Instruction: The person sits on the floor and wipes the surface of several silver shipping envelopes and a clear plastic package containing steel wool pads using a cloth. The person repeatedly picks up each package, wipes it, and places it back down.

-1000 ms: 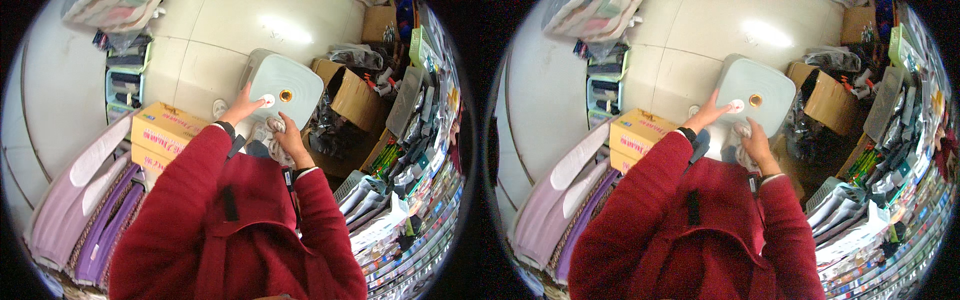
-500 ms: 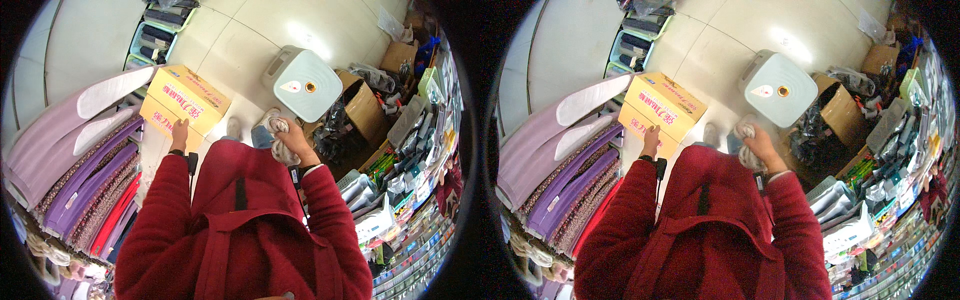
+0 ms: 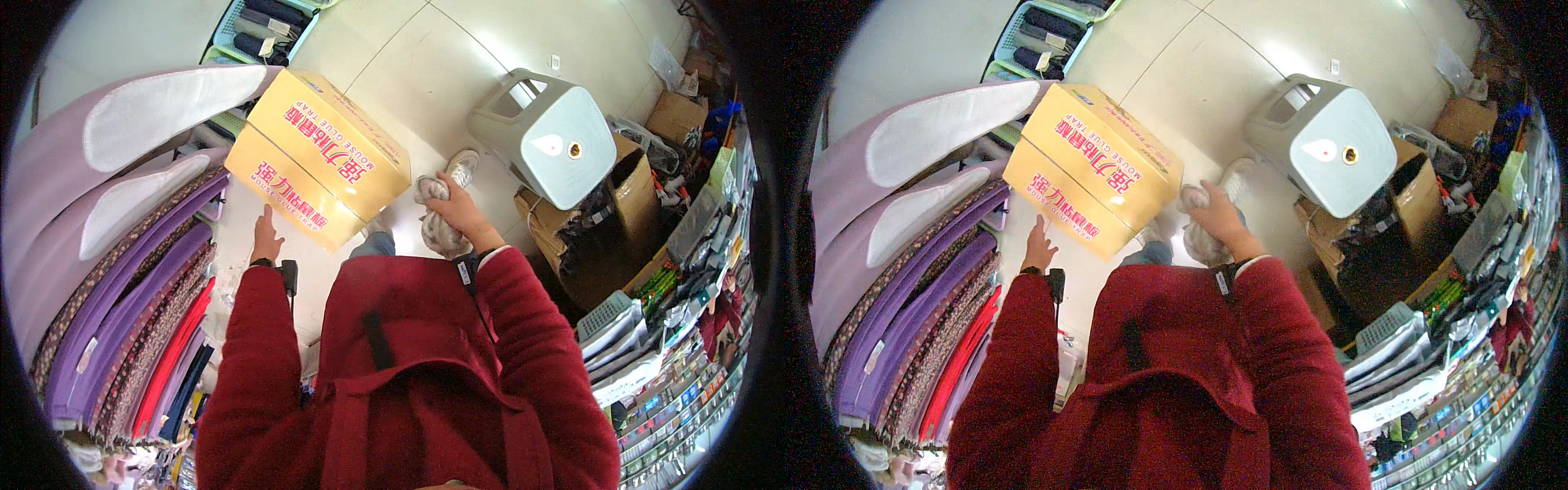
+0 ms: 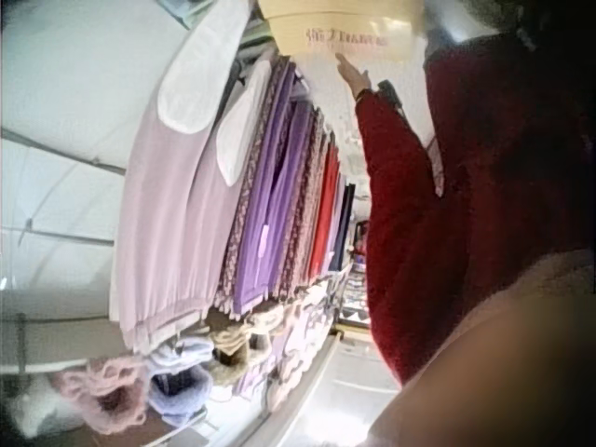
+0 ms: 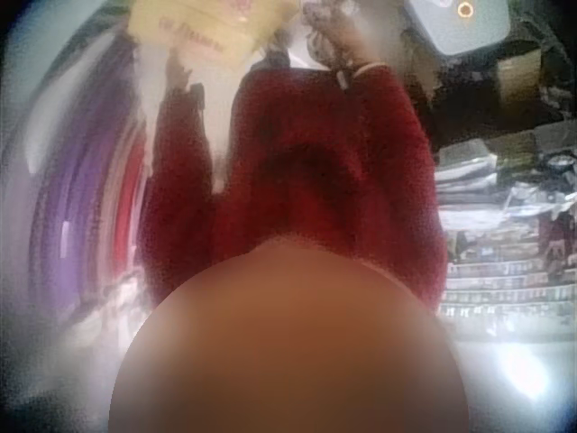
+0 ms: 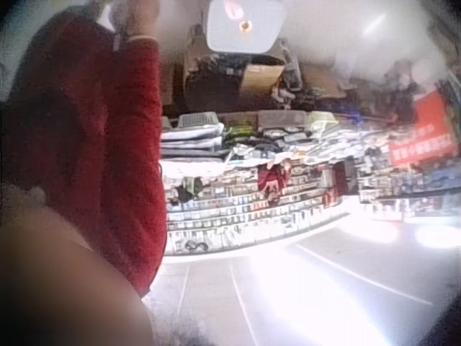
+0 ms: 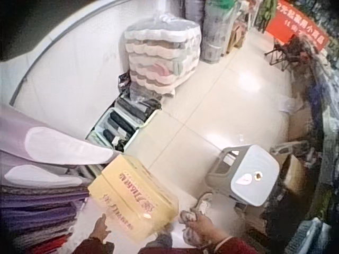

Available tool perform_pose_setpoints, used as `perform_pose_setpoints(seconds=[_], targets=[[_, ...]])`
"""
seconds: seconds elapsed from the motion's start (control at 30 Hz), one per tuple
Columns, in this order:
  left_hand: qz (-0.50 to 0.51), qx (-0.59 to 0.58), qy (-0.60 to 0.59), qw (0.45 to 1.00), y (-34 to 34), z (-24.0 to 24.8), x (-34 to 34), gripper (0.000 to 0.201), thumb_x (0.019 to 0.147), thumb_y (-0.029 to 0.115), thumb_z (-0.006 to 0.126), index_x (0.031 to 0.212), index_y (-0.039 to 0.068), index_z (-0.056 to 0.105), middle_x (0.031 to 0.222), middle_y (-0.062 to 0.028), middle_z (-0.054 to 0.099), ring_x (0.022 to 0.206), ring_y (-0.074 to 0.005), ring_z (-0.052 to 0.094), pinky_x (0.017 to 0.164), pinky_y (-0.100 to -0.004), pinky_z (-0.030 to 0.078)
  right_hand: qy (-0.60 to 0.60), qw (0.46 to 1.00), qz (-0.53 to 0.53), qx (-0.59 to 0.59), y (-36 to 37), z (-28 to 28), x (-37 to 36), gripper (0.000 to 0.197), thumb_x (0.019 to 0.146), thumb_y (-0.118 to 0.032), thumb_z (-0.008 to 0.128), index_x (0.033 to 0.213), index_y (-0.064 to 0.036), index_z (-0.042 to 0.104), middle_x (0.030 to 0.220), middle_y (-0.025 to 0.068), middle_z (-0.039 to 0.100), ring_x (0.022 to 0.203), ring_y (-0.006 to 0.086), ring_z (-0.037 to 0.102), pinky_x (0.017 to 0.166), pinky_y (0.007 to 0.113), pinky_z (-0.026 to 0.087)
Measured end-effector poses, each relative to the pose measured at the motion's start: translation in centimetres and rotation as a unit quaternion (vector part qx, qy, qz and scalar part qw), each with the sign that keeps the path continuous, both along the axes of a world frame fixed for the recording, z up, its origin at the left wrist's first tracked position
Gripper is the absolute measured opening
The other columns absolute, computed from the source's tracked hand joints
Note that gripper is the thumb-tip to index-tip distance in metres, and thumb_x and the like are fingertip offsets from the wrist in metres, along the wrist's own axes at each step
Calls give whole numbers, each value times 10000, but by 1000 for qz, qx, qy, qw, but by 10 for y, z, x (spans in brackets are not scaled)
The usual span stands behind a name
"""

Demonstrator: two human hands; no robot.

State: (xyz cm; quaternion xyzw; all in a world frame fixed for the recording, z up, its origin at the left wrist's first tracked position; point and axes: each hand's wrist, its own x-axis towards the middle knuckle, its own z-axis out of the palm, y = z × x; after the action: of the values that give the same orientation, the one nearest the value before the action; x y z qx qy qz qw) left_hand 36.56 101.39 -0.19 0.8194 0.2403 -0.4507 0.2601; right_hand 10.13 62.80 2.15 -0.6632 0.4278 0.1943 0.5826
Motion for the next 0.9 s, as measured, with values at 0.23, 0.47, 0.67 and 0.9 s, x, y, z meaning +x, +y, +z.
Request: perform_pose_setpoints(seconds=[0.23,0.47,0.67,0.9], targets=[[239,-129,-32,962,-25,-43,5,772,844,548,640,1446,255,255,1452,-60,355,1320,-305,338,909,-695,311,-21,978,206,0,27,-72,37,817,735,-205,722,1444,-48,349,1289,278,523,1194,370,530,1007,390,419],[241,-192,-41,950,-37,-25,-4,712,846,429,681,1403,228,287,1394,-55,396,1308,-265,348,934,-657,305,-25,994,81,70,52,-84,14,902,721,-146,702,1495,-143,238,1214,240,584,1096,361,606,924,380,480],[272,-188,-50,942,-44,-23,-5,760,844,346,689,1449,239,241,1395,-40,391,1306,-222,334,969,-617,309,21,994,82,71,50,-81,17,876,719,-159,699,1481,-158,266,1192,245,598,1078,373,611,913,393,482],[240,-227,-36,943,-31,-26,7,796,836,251,665,1482,208,202,1374,-29,421,1283,-209,370,998,-566,326,69,994,64,48,61,-77,19,856,709,-151,704,1462,-153,295,1197,222,602,1099,360,604,929,385,473]])
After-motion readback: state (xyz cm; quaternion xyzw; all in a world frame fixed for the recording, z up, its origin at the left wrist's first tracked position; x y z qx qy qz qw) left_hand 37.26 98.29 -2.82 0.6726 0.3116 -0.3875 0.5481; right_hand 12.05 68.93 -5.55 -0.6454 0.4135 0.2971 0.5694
